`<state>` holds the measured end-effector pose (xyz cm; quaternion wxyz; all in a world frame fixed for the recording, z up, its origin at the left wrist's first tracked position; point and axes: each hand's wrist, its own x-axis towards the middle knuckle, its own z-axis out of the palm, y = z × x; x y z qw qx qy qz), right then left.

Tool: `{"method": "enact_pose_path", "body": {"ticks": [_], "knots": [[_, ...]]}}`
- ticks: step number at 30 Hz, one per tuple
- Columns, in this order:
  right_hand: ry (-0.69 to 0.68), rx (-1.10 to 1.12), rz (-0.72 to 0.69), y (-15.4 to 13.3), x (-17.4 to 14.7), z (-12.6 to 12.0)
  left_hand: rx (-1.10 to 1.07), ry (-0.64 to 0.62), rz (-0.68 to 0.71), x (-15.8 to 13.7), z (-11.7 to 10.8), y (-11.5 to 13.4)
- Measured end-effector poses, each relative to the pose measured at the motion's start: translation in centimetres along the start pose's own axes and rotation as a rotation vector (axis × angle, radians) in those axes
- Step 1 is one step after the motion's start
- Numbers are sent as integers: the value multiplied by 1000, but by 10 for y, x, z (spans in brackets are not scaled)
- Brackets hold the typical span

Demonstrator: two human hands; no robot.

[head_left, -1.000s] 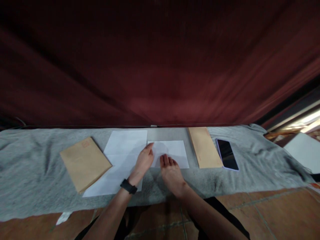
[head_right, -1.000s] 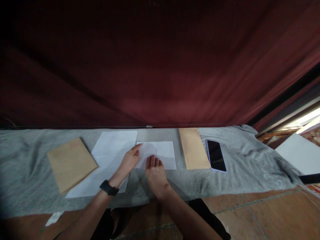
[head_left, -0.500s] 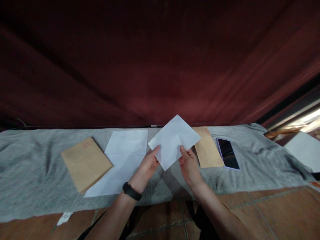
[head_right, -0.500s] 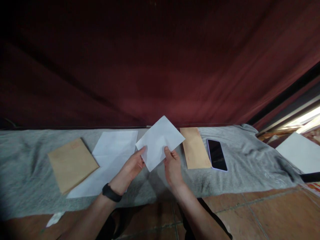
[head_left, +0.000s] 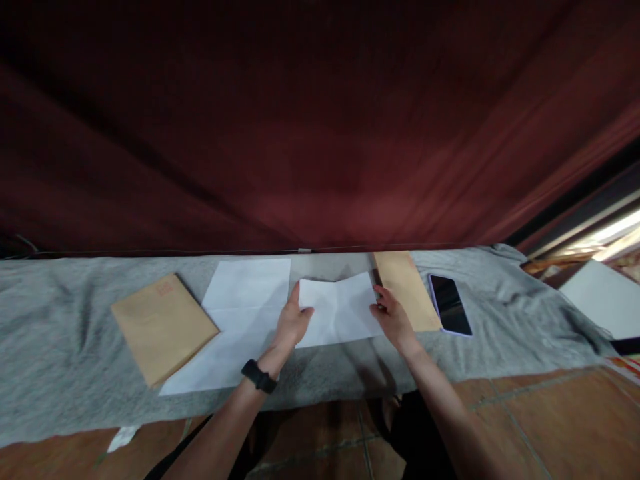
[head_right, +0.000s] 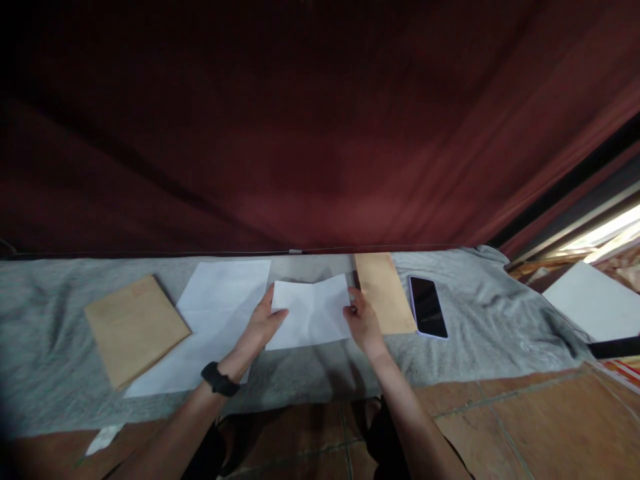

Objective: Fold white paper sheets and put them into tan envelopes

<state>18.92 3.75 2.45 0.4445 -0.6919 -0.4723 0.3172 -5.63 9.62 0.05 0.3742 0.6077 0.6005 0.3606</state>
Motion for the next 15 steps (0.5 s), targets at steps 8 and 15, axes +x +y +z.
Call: {"method": "enact_pose_path", "body": {"ticks": [8, 15], "knots": [[46, -820, -463, -8, -18, 15, 197, -48, -3, -10, 1, 7], [-97, -741, -578, -4, -24, 56, 285, -67, 4, -11, 3, 13]]}}
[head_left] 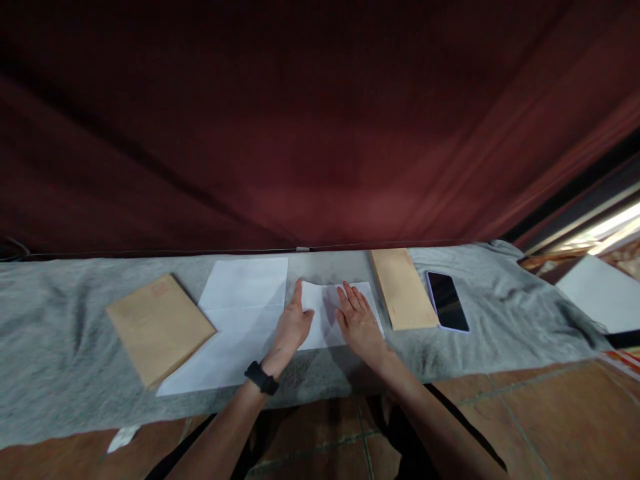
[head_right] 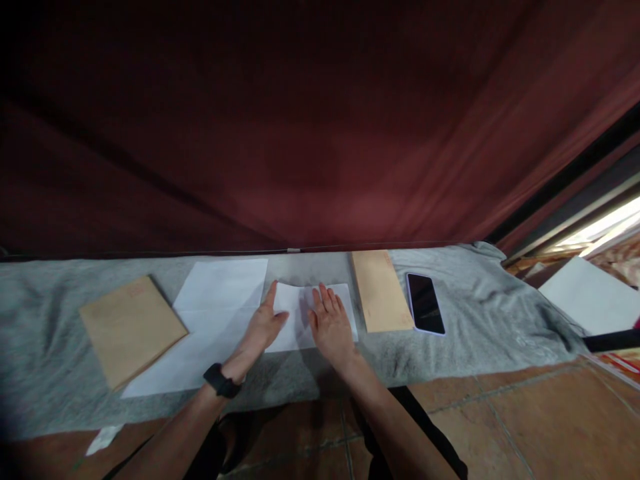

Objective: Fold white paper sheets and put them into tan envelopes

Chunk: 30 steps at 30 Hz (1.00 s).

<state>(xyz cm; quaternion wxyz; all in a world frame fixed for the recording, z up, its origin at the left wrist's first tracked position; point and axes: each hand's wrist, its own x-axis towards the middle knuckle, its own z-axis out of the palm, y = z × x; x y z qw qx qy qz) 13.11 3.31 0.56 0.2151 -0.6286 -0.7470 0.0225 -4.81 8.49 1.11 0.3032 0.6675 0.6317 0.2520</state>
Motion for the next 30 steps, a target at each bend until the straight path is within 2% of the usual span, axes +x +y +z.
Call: {"method": "enact_pose_path", "body": {"ticks": [6, 9, 11, 13, 14, 16, 17, 21, 27, 30], "knots": [[21, -76, -22, -2, -6, 23, 211, -70, 3, -12, -11, 14], [19, -99, -37, -1, -7, 25, 410, -4, 57, -21, -13, 22], [10, -119, -36, -1, -6, 25, 517, 114, 142, -27, -8, 26], [-2, -153, -44, 1, -7, 25, 540, 171, 292, -31, 4, 30], [-11, -174, -61, 2, -8, 26, 518, 158, 382, -34, 12, 31], [-24, -215, -116, 5, -10, 28, 443, 41, 575, -38, 30, 34], [-25, -235, -143, 7, -12, 29, 419, 16, 606, -40, 38, 35], [3, -277, -161, 16, -14, 32, 415, 28, 562, -42, 58, 31], [-32, -272, -117, 22, -10, 27, 529, 79, 502, -33, 58, 14], [5, -271, -56, 24, -9, 28, 568, 113, 471, -31, 57, 10]]}}
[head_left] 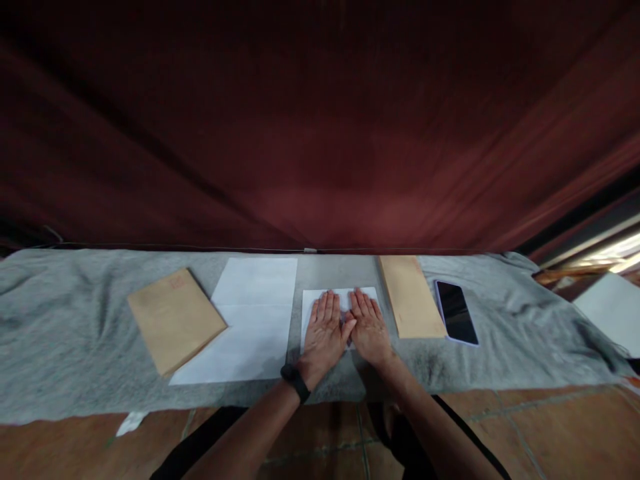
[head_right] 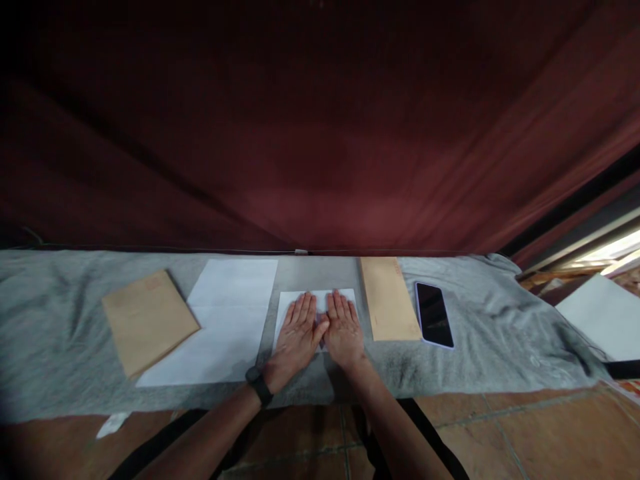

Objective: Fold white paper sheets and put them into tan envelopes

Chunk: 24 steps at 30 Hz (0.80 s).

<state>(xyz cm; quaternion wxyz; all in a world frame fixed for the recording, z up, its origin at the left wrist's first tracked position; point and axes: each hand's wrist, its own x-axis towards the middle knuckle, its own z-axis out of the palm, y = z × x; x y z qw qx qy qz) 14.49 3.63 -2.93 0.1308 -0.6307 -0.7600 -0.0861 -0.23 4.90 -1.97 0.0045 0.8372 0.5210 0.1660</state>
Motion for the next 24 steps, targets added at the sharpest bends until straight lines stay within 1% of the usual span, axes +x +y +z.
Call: {"method": "enact_pose_path", "body": {"ticks": [4, 10, 13, 17, 19, 21, 24], "knots": [[74, 4, 44, 3, -2, 5, 31, 25, -52, 0, 0, -4], [174, 36, 100, 6, -6, 12, 63, 22, -97, -4, -4, -16], [184, 42, 123, 6, -7, 12, 69, 38, -107, -6, -6, -20], [147, 80, 156, 2, -2, 3, 80, 45, -114, -7, -9, -20], [101, 131, 106, -4, 3, -3, 87, 34, -112, -7, -11, -19], [52, 190, 18, -11, 6, -7, 88, 15, -97, -7, -14, -19], [14, 225, -63, -19, 7, -8, 87, -19, -69, -6, -16, -19]]}}
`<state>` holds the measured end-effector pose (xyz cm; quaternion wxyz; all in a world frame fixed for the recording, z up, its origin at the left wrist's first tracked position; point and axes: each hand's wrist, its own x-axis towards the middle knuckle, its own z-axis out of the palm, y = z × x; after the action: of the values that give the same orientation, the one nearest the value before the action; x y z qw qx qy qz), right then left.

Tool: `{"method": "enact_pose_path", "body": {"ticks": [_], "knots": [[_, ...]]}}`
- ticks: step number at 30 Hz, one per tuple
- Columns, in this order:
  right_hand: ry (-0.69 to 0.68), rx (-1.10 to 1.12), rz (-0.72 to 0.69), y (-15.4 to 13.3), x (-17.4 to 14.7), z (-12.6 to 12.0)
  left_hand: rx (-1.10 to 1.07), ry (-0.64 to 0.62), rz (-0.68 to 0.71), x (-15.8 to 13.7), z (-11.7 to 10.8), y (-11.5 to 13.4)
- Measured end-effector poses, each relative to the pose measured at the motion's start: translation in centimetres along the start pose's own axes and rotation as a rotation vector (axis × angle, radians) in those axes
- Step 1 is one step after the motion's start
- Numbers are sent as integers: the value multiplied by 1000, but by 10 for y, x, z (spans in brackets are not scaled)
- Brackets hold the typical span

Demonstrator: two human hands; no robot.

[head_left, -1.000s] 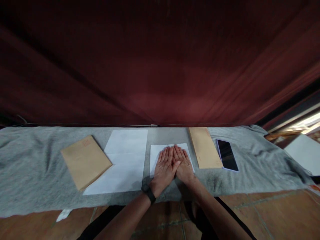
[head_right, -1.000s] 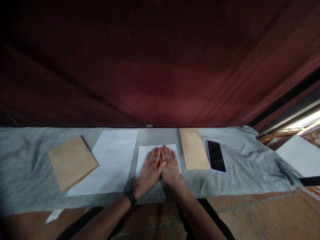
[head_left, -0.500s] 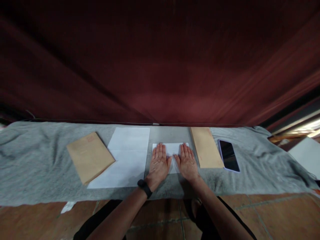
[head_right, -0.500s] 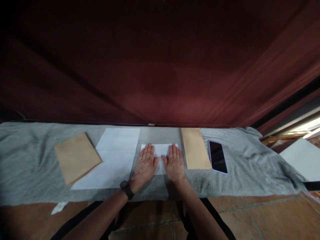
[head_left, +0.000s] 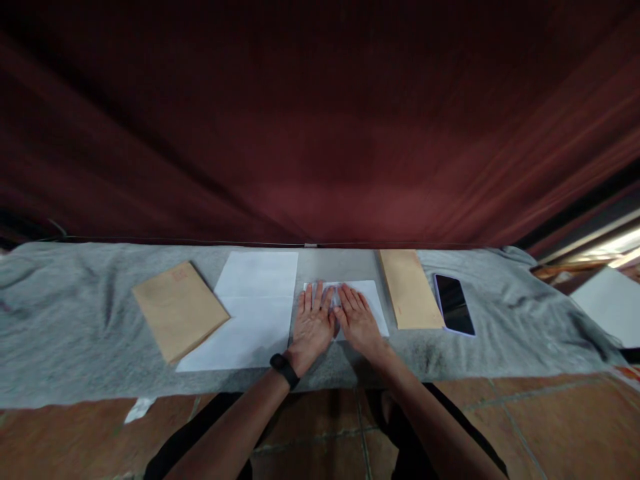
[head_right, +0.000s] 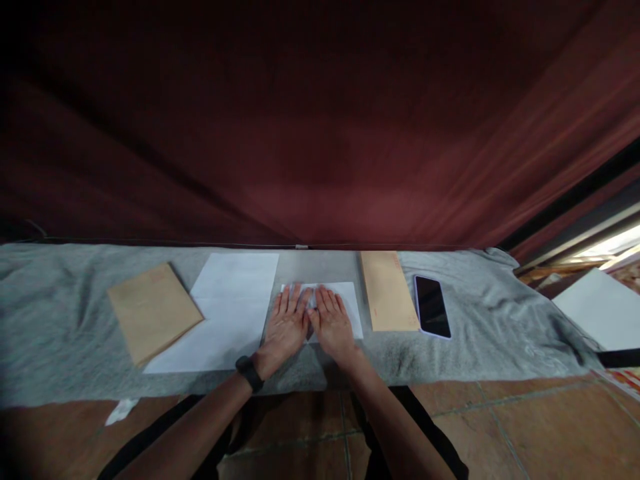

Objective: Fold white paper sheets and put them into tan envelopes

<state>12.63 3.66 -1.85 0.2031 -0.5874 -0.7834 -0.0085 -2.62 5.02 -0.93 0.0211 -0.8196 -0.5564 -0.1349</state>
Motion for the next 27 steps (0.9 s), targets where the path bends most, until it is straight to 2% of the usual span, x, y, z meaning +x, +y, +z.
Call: {"method": "enact_pose_path", "body": {"ticks": [5, 11, 16, 18, 22, 27], "knots": [[-6, -73, 13, 9, -3, 1, -12, -25, 5, 1, 3, -1], [55, -178, 134, 23, -3, 3, -30, 36, -30, -1, 10, -4], [85, -198, 146, 25, -4, 8, -62, 49, -72, 3, 7, 1], [79, -199, 146, 25, -5, 8, -88, 59, -39, 5, 3, 10], [37, -194, 132, 27, -6, 8, -140, 32, 118, 8, 2, 34], [43, -194, 144, 28, -6, 10, -115, -5, 125, 9, 8, 35]]}}
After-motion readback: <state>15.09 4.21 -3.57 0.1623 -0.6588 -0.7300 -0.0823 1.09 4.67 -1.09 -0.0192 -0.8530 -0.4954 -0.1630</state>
